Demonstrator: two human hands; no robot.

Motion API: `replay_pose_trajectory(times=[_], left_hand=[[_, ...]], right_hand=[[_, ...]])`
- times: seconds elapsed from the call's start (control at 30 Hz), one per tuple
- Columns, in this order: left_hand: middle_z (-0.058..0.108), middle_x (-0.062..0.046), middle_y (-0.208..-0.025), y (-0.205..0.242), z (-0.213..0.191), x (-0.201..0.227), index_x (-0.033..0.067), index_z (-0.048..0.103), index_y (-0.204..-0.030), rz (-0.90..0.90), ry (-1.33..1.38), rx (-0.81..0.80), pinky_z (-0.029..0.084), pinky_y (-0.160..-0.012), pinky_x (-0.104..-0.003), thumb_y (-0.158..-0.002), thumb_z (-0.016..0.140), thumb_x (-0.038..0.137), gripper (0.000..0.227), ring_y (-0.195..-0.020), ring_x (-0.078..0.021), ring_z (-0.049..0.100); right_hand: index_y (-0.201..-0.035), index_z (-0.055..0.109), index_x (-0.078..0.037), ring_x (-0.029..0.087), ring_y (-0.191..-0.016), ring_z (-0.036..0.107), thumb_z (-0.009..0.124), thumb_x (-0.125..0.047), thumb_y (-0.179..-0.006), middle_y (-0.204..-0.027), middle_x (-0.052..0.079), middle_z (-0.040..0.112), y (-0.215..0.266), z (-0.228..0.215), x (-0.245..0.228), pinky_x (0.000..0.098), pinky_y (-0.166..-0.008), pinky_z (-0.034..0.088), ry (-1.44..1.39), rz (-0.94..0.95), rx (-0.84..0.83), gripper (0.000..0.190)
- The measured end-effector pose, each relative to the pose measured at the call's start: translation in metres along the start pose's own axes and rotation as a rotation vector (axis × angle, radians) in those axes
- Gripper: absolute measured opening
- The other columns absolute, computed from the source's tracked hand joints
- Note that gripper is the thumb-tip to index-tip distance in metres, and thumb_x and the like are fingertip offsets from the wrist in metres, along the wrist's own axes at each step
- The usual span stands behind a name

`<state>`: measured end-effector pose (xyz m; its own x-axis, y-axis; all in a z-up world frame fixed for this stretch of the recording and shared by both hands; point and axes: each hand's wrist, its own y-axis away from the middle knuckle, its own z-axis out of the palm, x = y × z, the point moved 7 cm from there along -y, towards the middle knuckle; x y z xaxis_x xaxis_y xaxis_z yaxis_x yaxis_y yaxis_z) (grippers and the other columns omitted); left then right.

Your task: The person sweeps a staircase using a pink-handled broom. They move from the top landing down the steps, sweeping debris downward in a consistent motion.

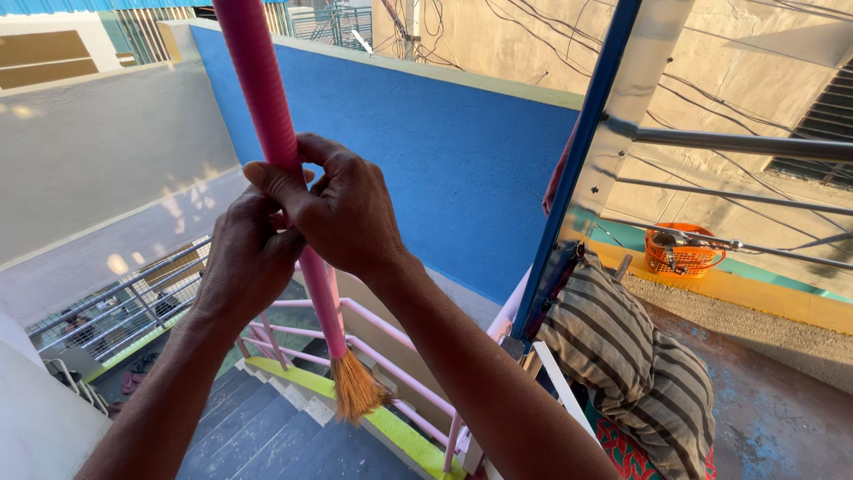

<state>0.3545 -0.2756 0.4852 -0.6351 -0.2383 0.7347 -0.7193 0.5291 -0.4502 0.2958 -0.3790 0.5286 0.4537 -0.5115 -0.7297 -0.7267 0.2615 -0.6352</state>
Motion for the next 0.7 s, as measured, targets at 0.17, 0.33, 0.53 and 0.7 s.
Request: replay_pose_trajectory(times=[0.17,0.33,0.53,0.7], left_hand=[[0.075,-0.015,-0.102,-0.003,0.0,0.015,0.0015,0.058,-0.132,0.087,0.022,0.026,0.062,-0.079,-0.037,-0.095,0.062,0.016,0.04,-0.092,-0.023,0.076],[0.074,-0.012,-0.1,-0.006,-0.002,0.022,0.0013,0.057,-0.131,0.122,0.165,0.03,0.061,-0.08,-0.035,-0.097,0.061,0.013,0.036,-0.092,-0.0195,0.075],[0.073,-0.009,-0.099,-0.007,0.018,-0.009,0.0021,0.059,-0.12,0.058,0.274,-0.029,0.061,-0.081,-0.031,-0.092,0.066,0.009,0.029,-0.093,-0.0144,0.074],[0.069,-0.009,-0.098,-0.012,0.009,-0.055,-0.0043,0.058,-0.113,0.087,0.434,-0.131,0.059,-0.078,-0.031,-0.091,0.065,0.003,0.024,-0.091,-0.0132,0.068]], right_hand=[[-0.108,0.074,-0.009,0.014,-0.065,0.079,0.071,-0.043,-0.091,-0.081,0.006,0.078,-0.005,-0.009,-0.001,0.03,-0.056,0.063,0.066,-0.069,0.025,0.038],[-0.108,0.075,-0.008,0.015,-0.065,0.076,0.069,-0.042,-0.093,-0.086,0.005,0.078,-0.012,-0.01,-0.006,0.0322,-0.057,0.061,0.107,-0.149,0.063,0.037],[-0.102,0.074,-0.008,0.016,-0.065,0.078,0.069,-0.035,-0.086,-0.075,0.007,0.077,-0.011,-0.015,0.007,0.0333,-0.061,0.064,0.122,0.015,0.022,0.032],[-0.098,0.074,-0.009,0.018,-0.067,0.078,0.069,-0.036,-0.083,-0.078,0.008,0.078,-0.01,0.006,0.012,0.0352,-0.07,0.064,0.184,0.03,-0.025,0.031]])
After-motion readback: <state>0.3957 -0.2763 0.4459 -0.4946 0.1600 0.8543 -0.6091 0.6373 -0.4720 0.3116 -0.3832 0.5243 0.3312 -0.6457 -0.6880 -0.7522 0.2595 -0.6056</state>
